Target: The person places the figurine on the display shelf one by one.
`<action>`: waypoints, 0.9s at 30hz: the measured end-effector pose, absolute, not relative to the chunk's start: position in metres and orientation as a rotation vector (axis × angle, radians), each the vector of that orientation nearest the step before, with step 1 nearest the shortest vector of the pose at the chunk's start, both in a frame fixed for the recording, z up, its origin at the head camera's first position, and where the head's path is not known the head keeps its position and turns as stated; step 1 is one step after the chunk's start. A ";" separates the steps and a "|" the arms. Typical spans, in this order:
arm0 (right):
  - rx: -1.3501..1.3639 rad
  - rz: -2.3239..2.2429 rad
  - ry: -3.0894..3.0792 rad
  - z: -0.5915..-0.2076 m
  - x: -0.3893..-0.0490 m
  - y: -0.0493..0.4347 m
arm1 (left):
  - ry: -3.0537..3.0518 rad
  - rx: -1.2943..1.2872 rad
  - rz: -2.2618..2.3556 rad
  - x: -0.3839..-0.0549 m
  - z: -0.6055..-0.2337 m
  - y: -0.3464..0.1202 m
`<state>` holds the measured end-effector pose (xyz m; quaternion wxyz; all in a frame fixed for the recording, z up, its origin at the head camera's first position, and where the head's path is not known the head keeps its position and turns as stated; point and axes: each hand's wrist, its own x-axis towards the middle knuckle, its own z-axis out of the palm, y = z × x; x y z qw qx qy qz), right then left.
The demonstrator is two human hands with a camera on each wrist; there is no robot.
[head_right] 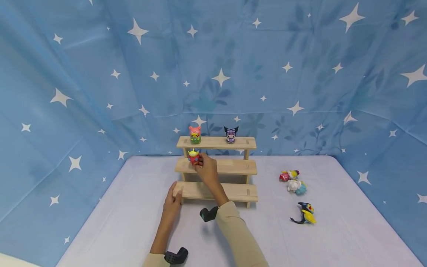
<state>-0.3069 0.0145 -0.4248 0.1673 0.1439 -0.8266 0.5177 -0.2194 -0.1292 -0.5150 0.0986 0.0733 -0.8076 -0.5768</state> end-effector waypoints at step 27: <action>0.417 1.411 -2.354 -0.425 -0.305 0.013 | -2.385 0.180 -1.685 -0.217 -0.513 -0.129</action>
